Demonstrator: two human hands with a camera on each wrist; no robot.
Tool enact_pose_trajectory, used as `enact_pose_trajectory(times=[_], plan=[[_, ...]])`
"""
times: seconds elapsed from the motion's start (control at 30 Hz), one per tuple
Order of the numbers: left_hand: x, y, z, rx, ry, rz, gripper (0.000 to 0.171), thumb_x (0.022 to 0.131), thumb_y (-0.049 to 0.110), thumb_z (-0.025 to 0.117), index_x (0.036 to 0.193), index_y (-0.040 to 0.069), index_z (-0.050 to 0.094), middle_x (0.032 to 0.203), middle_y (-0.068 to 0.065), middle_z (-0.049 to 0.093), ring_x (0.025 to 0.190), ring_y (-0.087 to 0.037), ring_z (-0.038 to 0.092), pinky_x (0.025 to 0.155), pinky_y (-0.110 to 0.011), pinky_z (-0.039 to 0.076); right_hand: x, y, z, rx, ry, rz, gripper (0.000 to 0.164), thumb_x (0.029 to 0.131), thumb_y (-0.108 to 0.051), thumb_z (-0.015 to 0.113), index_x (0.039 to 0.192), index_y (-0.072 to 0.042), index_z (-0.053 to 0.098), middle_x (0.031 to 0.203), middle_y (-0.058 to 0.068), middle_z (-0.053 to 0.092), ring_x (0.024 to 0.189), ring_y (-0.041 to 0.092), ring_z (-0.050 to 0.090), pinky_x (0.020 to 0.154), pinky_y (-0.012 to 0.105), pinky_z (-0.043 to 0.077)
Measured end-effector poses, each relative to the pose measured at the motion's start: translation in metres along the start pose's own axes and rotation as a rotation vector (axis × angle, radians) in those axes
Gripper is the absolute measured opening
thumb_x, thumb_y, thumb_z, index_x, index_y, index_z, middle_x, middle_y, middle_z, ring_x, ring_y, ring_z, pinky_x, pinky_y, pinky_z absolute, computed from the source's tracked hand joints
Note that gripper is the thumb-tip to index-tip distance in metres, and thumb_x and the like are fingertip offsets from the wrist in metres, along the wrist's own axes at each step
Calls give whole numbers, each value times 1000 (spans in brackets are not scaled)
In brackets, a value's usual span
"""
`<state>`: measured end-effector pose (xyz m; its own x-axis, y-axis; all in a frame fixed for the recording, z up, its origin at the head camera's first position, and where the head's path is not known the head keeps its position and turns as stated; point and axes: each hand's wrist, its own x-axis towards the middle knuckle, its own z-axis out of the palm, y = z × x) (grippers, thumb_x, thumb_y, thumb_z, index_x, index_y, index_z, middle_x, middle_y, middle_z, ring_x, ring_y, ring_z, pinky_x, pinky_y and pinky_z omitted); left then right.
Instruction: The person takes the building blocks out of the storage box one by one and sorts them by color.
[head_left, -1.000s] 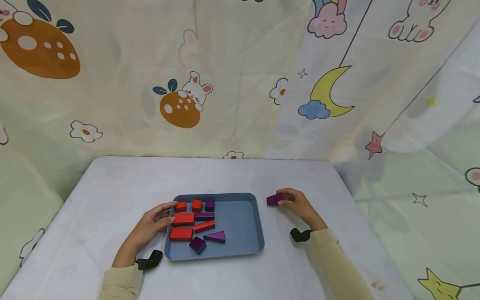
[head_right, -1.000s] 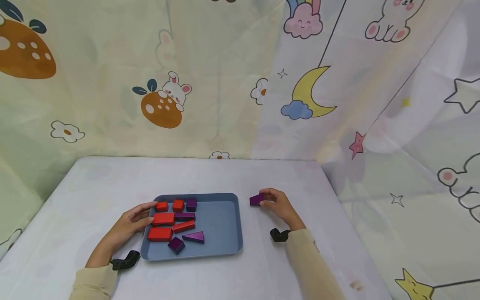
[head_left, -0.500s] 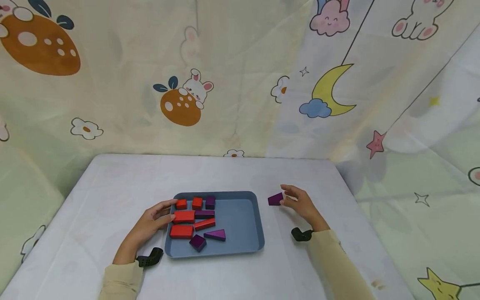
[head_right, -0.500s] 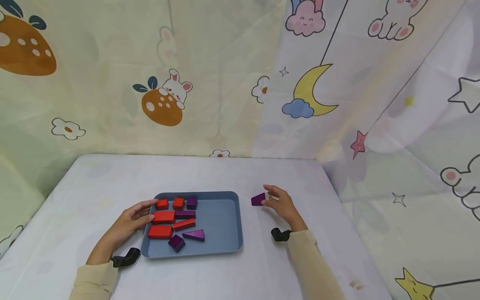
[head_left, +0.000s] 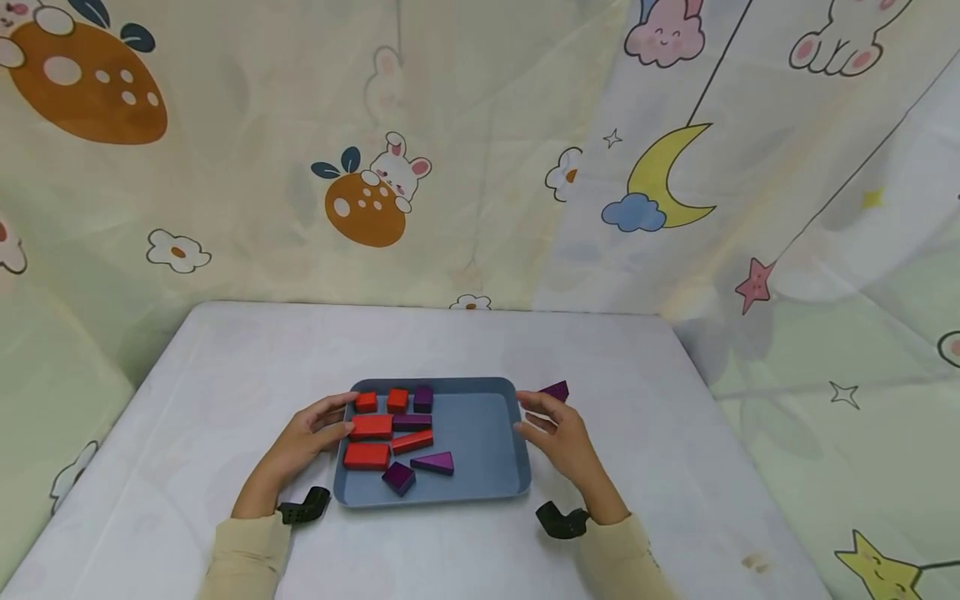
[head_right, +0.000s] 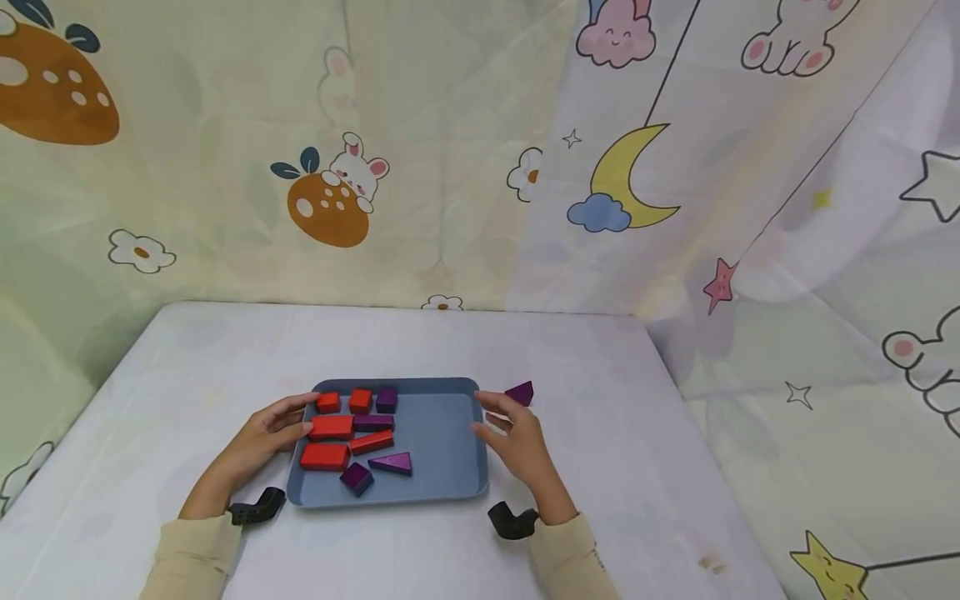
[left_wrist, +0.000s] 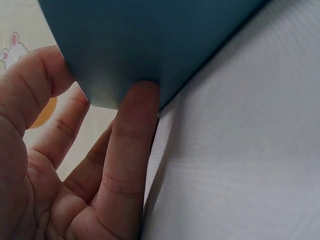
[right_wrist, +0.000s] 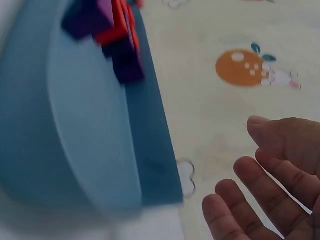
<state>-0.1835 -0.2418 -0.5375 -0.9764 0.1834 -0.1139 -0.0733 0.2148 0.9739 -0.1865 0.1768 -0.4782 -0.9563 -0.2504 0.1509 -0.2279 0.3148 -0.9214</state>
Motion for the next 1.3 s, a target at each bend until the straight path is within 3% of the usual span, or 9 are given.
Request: enact_pose_trajectory(times=[0.17, 0.37, 0.5, 0.63, 0.77, 0.97, 1.3], plan=[[2, 2, 0, 11, 0, -8, 61, 106, 20, 70, 161, 3, 48, 164, -30, 44, 146, -48, 48, 92, -25, 56, -5, -1, 35, 61, -134, -4, 43, 98, 4, 75, 139, 11, 63, 141, 31, 64, 134, 49, 60, 110, 44, 52], [3, 3, 1, 13, 0, -15, 62, 106, 20, 71, 161, 3, 48, 166, -29, 42, 147, -48, 47, 92, -25, 57, -5, -4, 70, 41, -236, 17, 41, 98, 2, 78, 136, 10, 66, 137, 30, 67, 129, 47, 63, 107, 45, 54], [4, 4, 1, 15, 1, -19, 62, 106, 21, 71, 161, 3, 48, 166, -29, 42, 147, -48, 47, 93, -27, 57, -5, -8, 87, -66, -264, 0, 40, 93, 2, 82, 131, 9, 70, 132, 25, 71, 124, 44, 68, 104, 47, 56], [3, 3, 1, 20, 0, -26, 62, 106, 22, 71, 161, 4, 48, 166, -29, 42, 147, -48, 47, 96, -30, 58, -6, -13, 98, -248, -244, -27, 36, 89, -1, 88, 123, 1, 77, 122, 16, 77, 115, 34, 73, 100, 45, 59], [3, 2, 1, 16, 3, -34, 62, 106, 21, 71, 161, 5, 49, 165, -29, 43, 147, -47, 48, 97, -32, 58, -7, -15, 102, -351, -228, -53, 28, 88, -3, 89, 115, -5, 81, 115, 8, 79, 110, 27, 72, 97, 41, 58], [2, 3, 1, 17, 2, -35, 61, 106, 21, 71, 161, 5, 49, 164, -29, 44, 145, -47, 49, 93, -29, 57, -11, -17, 88, -250, -196, -45, 21, 94, 0, 83, 114, -5, 81, 116, 10, 78, 108, 29, 70, 94, 42, 59], [0, 2, 1, 27, 3, -40, 62, 106, 22, 72, 161, 5, 49, 166, -28, 42, 147, -48, 47, 97, -34, 57, -13, -8, 18, -224, -74, -112, 26, 92, 7, 80, 118, 2, 78, 117, 14, 76, 104, 30, 71, 94, 41, 62]])
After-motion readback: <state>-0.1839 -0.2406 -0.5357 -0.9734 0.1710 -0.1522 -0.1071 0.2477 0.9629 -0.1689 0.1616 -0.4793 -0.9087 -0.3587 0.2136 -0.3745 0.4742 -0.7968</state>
